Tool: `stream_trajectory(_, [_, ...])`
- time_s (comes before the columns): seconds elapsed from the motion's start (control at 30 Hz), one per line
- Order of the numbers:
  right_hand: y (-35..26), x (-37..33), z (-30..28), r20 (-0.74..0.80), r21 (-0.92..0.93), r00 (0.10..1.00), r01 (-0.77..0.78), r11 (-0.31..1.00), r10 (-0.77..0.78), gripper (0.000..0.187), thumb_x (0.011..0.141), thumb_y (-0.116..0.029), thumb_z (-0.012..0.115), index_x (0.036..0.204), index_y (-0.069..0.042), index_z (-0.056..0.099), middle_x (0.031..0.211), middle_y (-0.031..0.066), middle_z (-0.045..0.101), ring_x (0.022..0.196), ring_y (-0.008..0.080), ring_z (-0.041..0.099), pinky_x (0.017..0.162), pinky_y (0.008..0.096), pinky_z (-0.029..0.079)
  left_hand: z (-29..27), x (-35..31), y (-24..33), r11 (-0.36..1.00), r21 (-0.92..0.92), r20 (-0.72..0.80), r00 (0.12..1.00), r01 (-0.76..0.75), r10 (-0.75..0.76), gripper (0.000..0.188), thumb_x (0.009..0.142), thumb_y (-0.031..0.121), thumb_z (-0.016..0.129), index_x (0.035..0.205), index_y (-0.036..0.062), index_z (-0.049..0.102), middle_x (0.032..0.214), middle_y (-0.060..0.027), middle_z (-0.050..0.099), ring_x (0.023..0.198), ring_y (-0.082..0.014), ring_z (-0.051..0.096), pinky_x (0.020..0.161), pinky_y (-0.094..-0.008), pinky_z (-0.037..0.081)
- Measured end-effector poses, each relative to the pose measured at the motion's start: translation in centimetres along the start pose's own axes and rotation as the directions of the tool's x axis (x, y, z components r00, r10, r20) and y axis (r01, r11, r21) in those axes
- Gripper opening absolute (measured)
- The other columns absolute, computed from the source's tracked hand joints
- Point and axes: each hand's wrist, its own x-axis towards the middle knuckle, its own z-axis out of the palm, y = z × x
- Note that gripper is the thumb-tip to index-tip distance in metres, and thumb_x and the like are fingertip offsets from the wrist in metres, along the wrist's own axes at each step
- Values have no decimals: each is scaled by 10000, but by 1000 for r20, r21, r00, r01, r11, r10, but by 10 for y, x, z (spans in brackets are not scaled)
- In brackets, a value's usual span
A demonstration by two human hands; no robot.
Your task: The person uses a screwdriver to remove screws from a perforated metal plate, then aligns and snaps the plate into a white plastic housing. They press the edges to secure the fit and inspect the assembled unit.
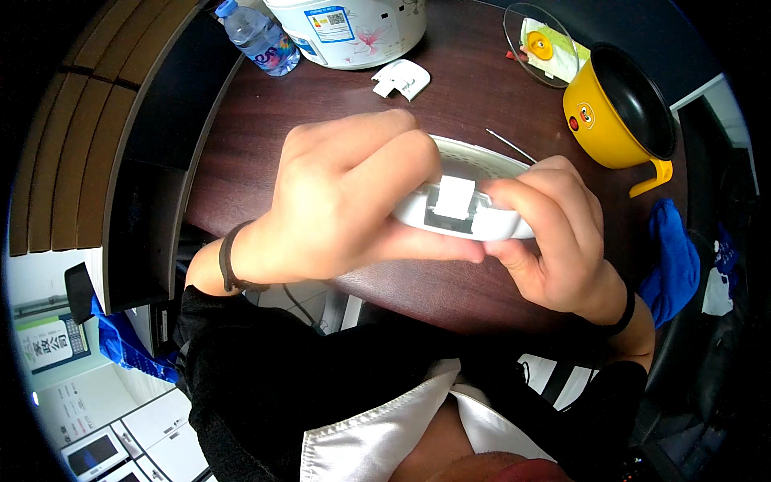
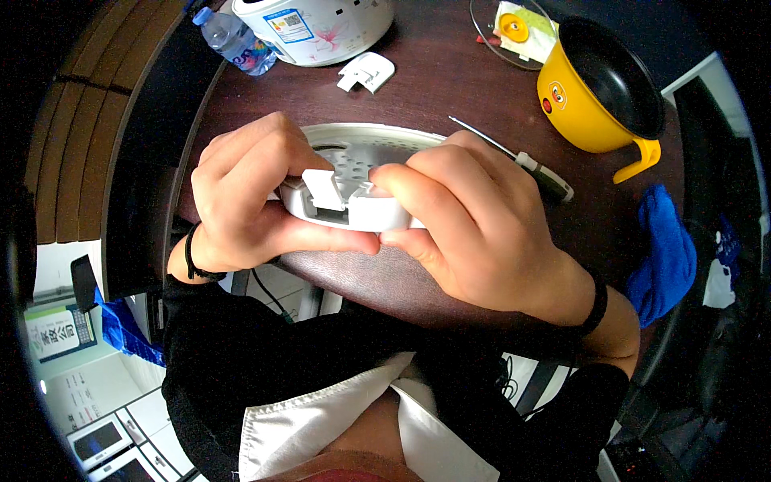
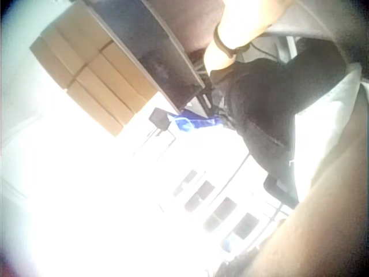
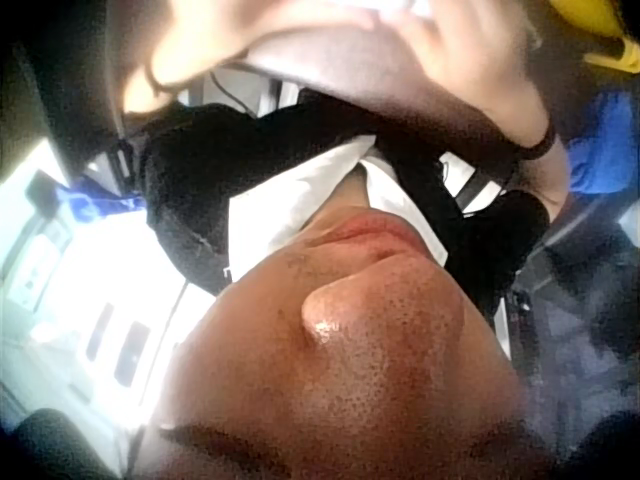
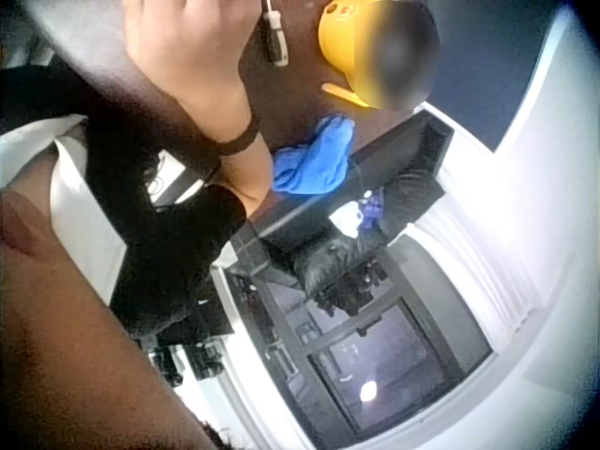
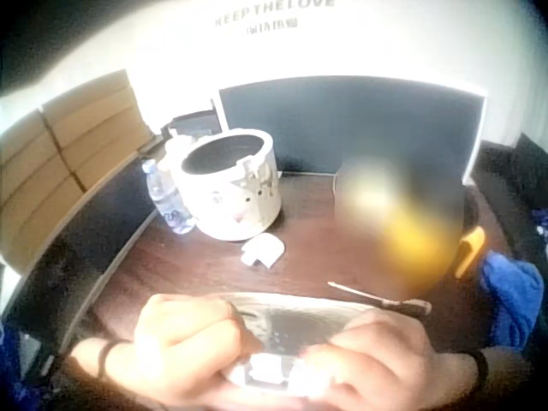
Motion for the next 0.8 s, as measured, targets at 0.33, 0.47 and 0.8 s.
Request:
stream_trajectory(0.33, [11, -13, -3, 9, -153, 987, 158, 976, -158, 405, 710, -226, 696, 1046, -7, 636, 924, 72, 564, 781, 218, 536, 687, 361, 468, 11, -22, -11, 991, -44, 204, 972, 130, -118, 546, 549, 304, 861, 946, -1, 641, 920, -139, 666, 807, -261, 677, 669, -335, 535])
stream_trajectory(0.47, [13, -16, -4, 23, -153, 982, 188, 970, -187, 386, 747, -237, 689, 1057, -12, 641, 947, 66, 559, 819, 211, 529, 704, 363, 467, 11, -24, -10, 999, -31, 182, 983, -23, 28, 452, 683, 322, 763, 986, 3, 658, 938, -148, 691, 889, -282, 694, 818, -406, 546])
stream_trajectory(0.8, [7, -17, -17, 43, -166, 969, 246, 955, -242, 356, 745, -194, 687, 1062, -35, 653, 993, 53, 554, 838, 207, 521, 721, 358, 457, 5, -18, -4, 980, 24, 88, 977, -198, 195, 380, 725, 267, 721, 958, -27, 662, 901, -150, 698, 830, -270, 708, 771, -377, 573])
